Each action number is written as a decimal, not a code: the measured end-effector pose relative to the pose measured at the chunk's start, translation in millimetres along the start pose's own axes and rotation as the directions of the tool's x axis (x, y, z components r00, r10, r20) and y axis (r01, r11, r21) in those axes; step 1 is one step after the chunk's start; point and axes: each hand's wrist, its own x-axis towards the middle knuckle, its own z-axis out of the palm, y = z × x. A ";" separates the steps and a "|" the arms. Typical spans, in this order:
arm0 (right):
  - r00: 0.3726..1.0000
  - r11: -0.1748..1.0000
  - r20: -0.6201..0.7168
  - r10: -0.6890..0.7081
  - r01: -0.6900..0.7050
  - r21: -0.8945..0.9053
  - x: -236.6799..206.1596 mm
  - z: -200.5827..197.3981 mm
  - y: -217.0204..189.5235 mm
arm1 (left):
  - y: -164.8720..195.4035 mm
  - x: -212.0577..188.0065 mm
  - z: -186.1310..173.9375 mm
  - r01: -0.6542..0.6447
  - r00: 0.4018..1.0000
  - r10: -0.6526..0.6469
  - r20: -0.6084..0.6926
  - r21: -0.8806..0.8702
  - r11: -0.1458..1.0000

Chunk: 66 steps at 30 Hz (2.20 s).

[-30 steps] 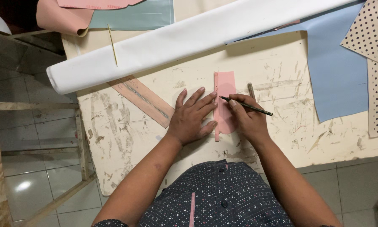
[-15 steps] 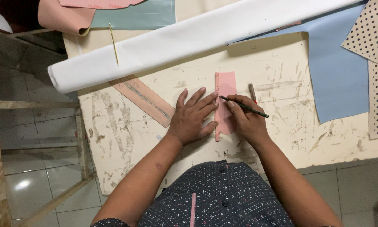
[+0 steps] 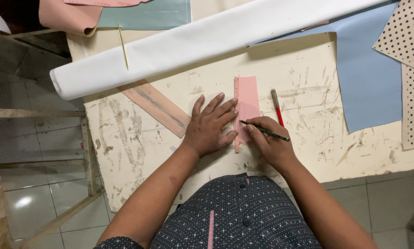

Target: The person uses a ruler and pencil to mark lines on a pink pattern piece placed on a worktable. They then gather several similar pattern pieces and place them into a clear plastic bag.

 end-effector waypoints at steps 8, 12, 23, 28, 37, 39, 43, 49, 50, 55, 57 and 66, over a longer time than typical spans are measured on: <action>0.998 1.000 0.050 -0.025 0.024 0.013 -20.7 -4.0 -1.3 | 0.4 -0.4 1.1 0.004 1.000 -0.004 -0.015 -0.027 1.000; 0.997 0.998 0.045 -0.059 0.058 0.024 -23.1 -3.6 -3.4 | 1.0 -0.9 0.5 -0.002 0.999 0.001 -0.035 -0.041 0.999; 0.997 0.997 0.067 -0.050 0.046 0.062 -24.8 -3.2 0.5 | 1.7 -0.8 1.1 0.007 1.000 -0.008 -0.030 -0.047 0.999; 0.998 0.984 0.027 0.059 -0.062 0.167 -23.8 -3.8 12.4 | 2.0 0.3 0.3 0.023 1.000 -0.023 0.011 -0.042 0.999; 0.995 0.976 -0.096 -0.008 -0.013 -0.217 -19.0 -6.7 9.0 | 2.7 -1.1 -0.6 -0.003 0.999 0.000 -0.052 -0.058 0.998; 0.997 0.971 -0.071 0.017 -0.033 -0.238 -19.7 -6.0 6.7 | 3.8 -1.4 -1.6 -0.006 0.998 0.003 -0.058 -0.057 0.998; 0.998 0.966 -0.016 0.055 -0.058 -0.253 -19.6 -9.4 7.4 | 8.6 0.7 -4.3 -0.010 0.998 0.007 -0.065 -0.038 0.999; 0.999 0.975 -0.011 0.038 -0.040 -0.219 -18.8 -12.0 7.9 | 19.0 9.4 -7.4 0.058 0.998 -0.058 0.009 -0.075 0.995; 0.999 0.976 -0.009 0.036 -0.038 -0.216 -19.2 -12.3 6.9 | 19.5 10.0 -7.7 0.046 0.999 -0.047 -0.014 -0.093 0.995; 0.996 0.969 0.015 0.086 -0.080 -0.232 -19.0 -14.8 1.2 | 21.3 15.2 -3.1 0.031 0.999 -0.036 -0.032 -0.154 0.988; 0.986 0.963 0.040 0.159 -0.146 -0.228 -18.8 -15.1 -0.7 | 22.8 15.0 -0.4 0.027 0.998 -0.035 -0.045 -0.170 0.985; 0.979 0.966 0.160 0.125 -0.083 -0.246 -19.0 -19.2 -2.1 | 22.3 14.3 4.8 0.027 0.997 -0.040 -0.062 -0.197 0.980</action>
